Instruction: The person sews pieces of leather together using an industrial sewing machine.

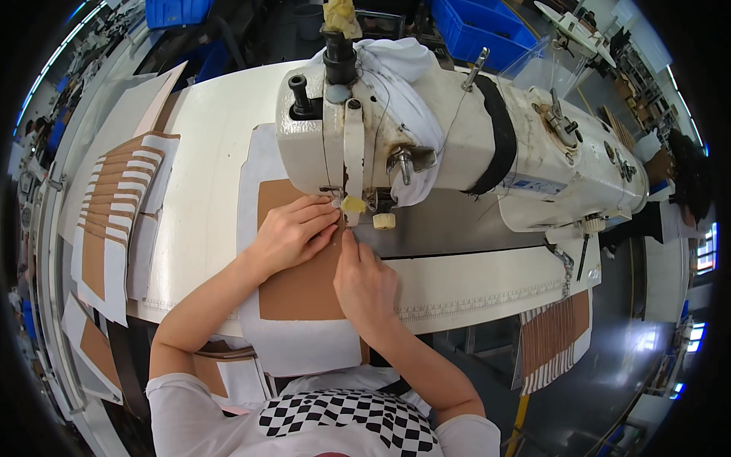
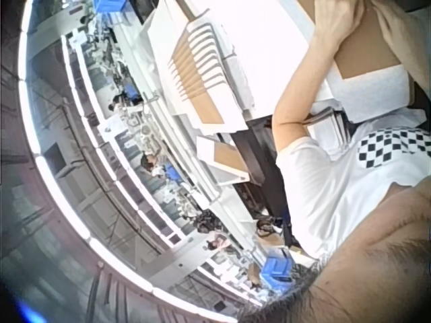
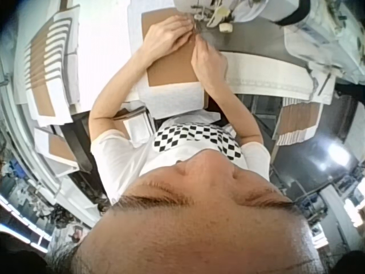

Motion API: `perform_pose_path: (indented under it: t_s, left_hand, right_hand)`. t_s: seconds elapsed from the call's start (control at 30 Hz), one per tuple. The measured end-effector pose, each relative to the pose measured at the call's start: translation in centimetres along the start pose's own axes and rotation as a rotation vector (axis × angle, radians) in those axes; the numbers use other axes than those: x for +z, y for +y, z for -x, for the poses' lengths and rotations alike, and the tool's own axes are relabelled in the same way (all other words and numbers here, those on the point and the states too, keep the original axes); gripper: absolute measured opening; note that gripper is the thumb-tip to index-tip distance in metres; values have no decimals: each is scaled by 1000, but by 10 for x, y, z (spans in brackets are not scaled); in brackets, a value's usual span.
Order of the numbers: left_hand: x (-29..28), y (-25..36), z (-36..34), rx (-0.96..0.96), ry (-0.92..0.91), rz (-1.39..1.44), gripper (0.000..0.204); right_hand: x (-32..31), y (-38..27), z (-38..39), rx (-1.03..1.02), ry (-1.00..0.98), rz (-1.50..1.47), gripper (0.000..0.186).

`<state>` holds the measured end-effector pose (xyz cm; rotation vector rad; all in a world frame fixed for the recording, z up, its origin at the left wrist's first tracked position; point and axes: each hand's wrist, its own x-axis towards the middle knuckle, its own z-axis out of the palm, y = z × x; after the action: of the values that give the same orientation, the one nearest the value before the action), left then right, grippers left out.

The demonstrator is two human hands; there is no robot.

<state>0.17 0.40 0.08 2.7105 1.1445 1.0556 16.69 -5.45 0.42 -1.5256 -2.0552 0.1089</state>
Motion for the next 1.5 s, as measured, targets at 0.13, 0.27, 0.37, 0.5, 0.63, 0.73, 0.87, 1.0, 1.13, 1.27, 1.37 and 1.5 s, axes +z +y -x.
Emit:
perform_pose_path:
  t_s: [0.13, 0.27, 0.37, 0.5, 0.63, 0.73, 0.87, 1.0, 1.13, 1.27, 1.37, 1.5]
  left_hand:
    - [0, -3, -2, -43, -30, -17, 20]
    - [-2, -2, 1, 27, 12, -28, 19]
    - [-1, 3, 7, 0, -38, 88, 17]
    - [-2, 2, 4, 9, -46, 56, 17]
    - [-2, 1, 0, -2, -22, 7, 19]
    - [0, 0, -2, -23, -7, -9, 20]
    - [0, 2, 7, 15, -41, 68, 19]
    - [-1, 3, 5, 17, -32, 62, 18]
    - [-1, 3, 0, -2, 0, 33, 18]
    - [0, 1, -3, -27, 6, -6, 18]
    - [0, -2, 2, 28, -9, -15, 19]
    - [-1, 3, 6, 22, -25, 61, 18]
  right_hand:
    - [4, 1, -6, -26, 20, 24, 19]
    - [2, 5, -1, -26, 57, -1, 25]
    - [-2, 4, 9, -17, 39, 7, 32]
    - [-1, 5, 8, -49, 0, 30, 32]
    - [-2, -1, -2, 24, -52, 41, 20]
    - [0, 1, -6, 0, -26, 44, 21]
    - [1, 5, 8, -9, 9, 0, 25]
    - [-4, 4, 9, -42, -41, 41, 31]
    - [-2, 0, 0, 4, -17, 22, 21]
    - [2, 2, -7, -15, 4, 27, 20]
    - [-2, -1, -2, 11, 6, -3, 21]
    - [-6, 0, 11, 58, -54, 12, 21]
